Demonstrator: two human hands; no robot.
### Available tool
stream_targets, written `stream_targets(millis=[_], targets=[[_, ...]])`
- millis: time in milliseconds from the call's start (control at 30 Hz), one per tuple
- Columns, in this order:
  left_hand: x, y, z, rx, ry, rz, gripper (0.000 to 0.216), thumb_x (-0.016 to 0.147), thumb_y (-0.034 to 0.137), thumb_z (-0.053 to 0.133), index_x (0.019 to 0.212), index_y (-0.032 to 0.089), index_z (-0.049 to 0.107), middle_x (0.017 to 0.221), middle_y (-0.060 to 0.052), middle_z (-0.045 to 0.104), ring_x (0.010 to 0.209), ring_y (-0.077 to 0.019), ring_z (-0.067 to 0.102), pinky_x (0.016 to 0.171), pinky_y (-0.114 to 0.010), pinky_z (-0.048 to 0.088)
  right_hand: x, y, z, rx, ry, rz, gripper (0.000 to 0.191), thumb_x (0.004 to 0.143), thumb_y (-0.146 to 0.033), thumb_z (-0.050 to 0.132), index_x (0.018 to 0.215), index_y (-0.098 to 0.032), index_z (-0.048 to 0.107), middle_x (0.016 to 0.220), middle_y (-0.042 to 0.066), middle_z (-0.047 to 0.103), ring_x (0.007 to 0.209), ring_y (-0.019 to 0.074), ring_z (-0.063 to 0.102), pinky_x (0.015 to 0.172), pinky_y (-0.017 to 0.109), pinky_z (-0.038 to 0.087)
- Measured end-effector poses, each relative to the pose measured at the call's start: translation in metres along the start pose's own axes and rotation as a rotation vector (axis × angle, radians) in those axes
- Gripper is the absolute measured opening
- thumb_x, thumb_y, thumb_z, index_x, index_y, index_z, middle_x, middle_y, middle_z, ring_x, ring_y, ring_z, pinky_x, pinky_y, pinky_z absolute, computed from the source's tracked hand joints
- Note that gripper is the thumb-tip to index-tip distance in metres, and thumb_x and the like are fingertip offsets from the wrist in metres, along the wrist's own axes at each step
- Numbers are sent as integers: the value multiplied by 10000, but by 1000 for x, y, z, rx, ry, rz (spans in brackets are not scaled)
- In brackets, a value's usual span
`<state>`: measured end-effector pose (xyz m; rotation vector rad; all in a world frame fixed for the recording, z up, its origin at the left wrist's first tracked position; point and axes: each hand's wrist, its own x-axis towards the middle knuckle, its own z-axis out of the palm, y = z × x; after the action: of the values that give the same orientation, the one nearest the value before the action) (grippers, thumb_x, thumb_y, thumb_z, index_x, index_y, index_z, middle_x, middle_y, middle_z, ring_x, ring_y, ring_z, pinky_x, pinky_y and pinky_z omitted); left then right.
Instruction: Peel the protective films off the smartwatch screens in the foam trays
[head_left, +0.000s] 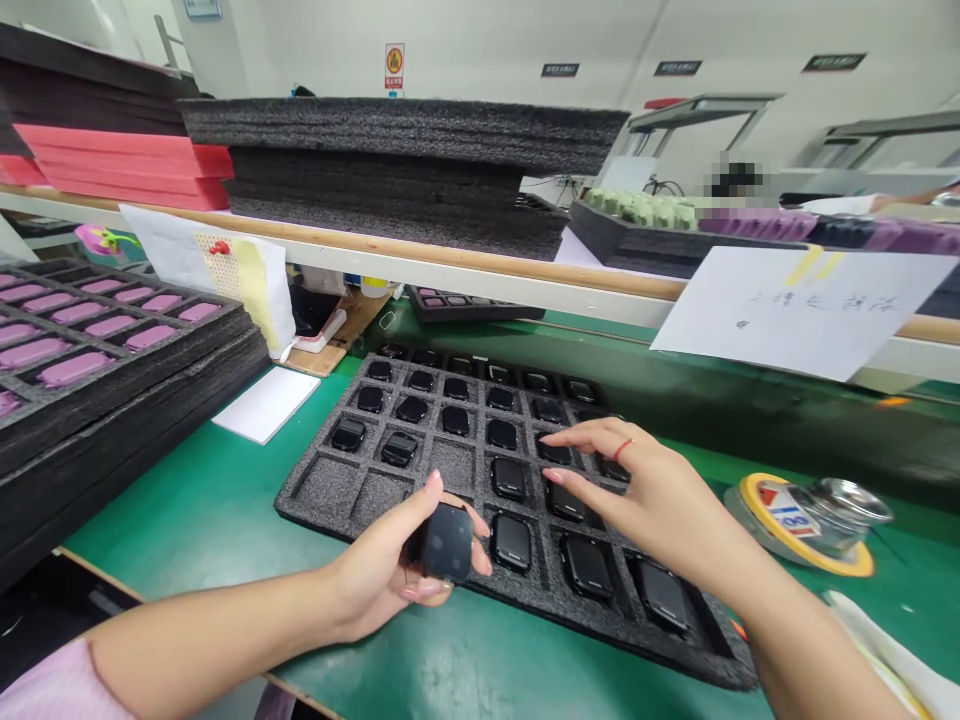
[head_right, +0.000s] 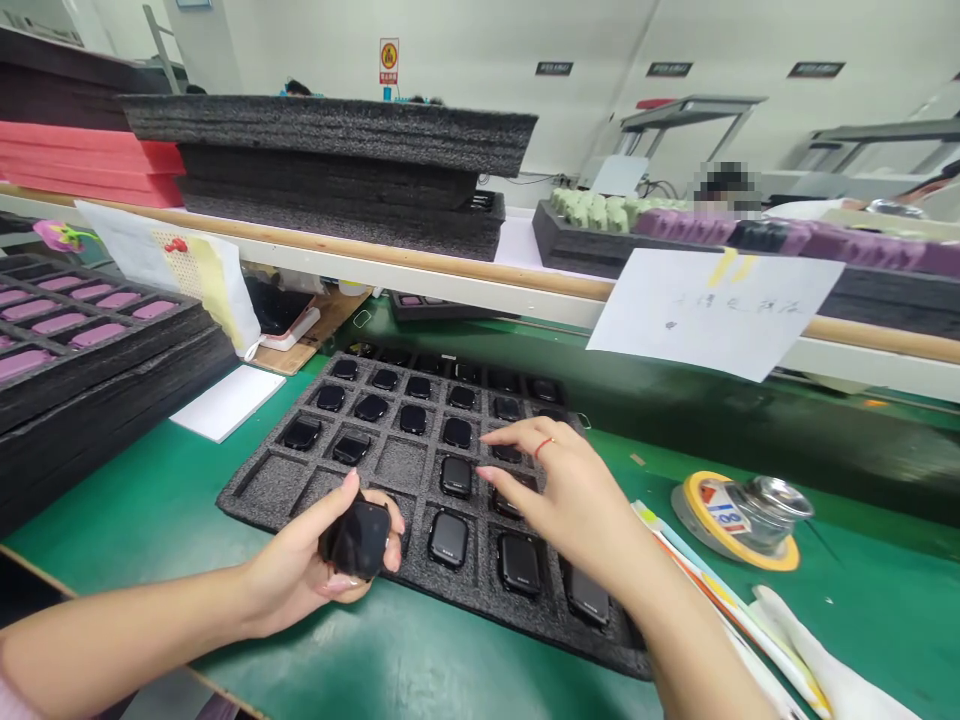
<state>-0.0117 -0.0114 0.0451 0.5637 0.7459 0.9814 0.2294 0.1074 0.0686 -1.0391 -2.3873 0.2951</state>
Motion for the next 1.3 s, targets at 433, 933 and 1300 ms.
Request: stream_targets(millis=[433, 933, 1300], targets=[[4, -5, -1, -142, -58, 18, 564, 692, 617, 837, 802, 102, 637, 759, -47, 588, 509, -52, 424, 471, -190, 188, -19, -89, 36, 349, 105, -313, 121, 860, -200, 720, 884, -228, 604, 1121, 63, 674, 1017, 167, 698, 876, 251, 582], [0, -1, -3, -213, -201, 21, 548, 810, 652, 734, 1036, 153, 747, 829, -75, 665, 461, -32, 359, 474, -210, 180, -13, -82, 28, 872, 505, 152, 224, 931, -362, 705, 784, -206, 642, 885, 35, 763, 627, 136, 746, 666, 218, 651], [1, -2, -5, -177, -241, 38, 544, 845, 653, 694, 1075, 163, 744, 863, -79, 654, 471, -36, 359, 493, -233, 179, -19, -73, 15, 297, 526, -255, 153, 906, -163, 688, 1007, -273, 719, 934, 21, 773, 842, 204, 763, 795, 305, 667]])
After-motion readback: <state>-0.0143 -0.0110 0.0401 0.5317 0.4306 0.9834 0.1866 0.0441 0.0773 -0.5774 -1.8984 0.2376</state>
